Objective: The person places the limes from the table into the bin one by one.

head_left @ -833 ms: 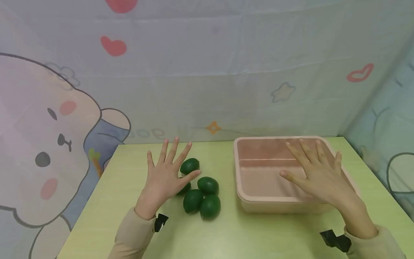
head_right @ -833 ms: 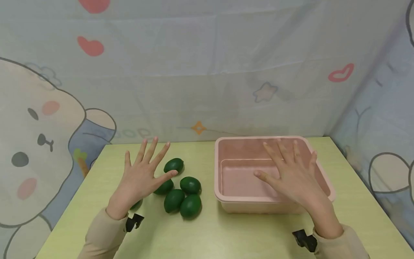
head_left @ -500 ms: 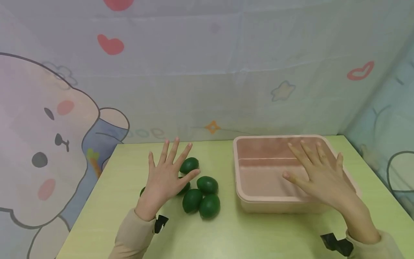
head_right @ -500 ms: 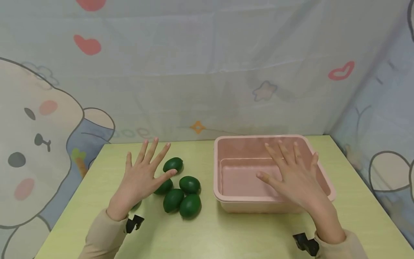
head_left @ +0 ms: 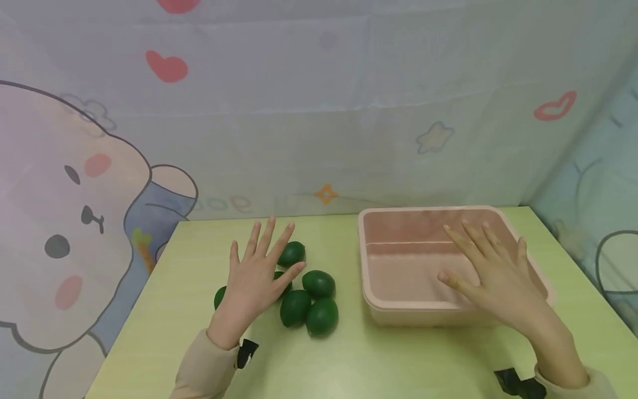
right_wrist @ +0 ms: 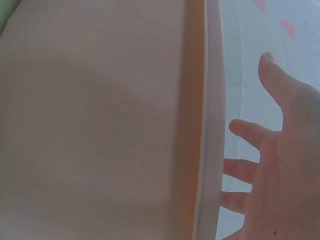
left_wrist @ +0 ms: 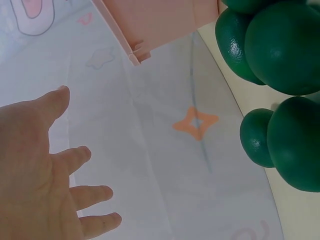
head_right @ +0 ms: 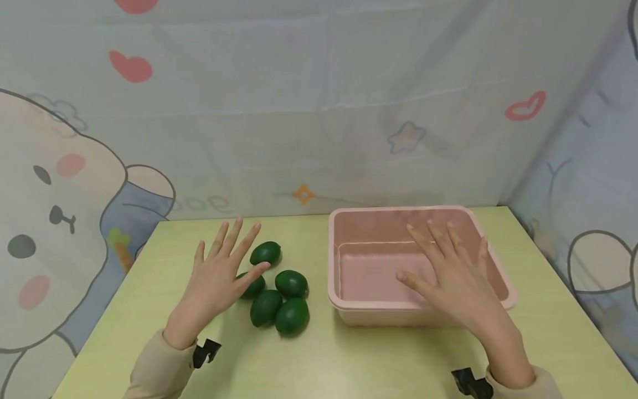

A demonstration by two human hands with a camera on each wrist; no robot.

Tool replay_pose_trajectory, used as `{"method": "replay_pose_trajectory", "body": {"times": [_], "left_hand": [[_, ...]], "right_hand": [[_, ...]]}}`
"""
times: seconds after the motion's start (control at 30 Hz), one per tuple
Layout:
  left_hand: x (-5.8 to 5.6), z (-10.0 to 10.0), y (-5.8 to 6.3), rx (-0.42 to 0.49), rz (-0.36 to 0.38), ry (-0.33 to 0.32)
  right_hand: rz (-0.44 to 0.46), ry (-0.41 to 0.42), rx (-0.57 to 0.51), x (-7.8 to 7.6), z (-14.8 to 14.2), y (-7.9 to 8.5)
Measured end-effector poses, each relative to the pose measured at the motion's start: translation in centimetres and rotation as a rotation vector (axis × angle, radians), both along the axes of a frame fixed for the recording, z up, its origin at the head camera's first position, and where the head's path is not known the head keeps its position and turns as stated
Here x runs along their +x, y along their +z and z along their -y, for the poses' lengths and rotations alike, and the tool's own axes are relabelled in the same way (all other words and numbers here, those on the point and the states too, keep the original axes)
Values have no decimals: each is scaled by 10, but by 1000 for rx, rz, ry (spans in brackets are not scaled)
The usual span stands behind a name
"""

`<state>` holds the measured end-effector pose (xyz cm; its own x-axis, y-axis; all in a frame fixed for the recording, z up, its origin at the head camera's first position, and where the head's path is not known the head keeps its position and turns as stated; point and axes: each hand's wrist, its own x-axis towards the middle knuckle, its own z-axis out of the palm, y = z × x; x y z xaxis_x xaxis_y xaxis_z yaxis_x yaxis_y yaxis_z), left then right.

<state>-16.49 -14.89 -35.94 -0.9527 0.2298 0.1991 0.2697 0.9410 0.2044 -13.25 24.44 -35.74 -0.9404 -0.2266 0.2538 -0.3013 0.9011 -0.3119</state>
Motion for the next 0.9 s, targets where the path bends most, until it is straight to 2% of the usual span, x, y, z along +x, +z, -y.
{"method": "replay_pose_trajectory", "body": {"times": [0.37,0.9], "left_hand": [[7,1,-4,-4,-9,2],[16,0,-13,31,-32,-6]], "right_hand": [[-31,7,-4,7,2,-7],[-203,85,-32,18,6,-18]]}}
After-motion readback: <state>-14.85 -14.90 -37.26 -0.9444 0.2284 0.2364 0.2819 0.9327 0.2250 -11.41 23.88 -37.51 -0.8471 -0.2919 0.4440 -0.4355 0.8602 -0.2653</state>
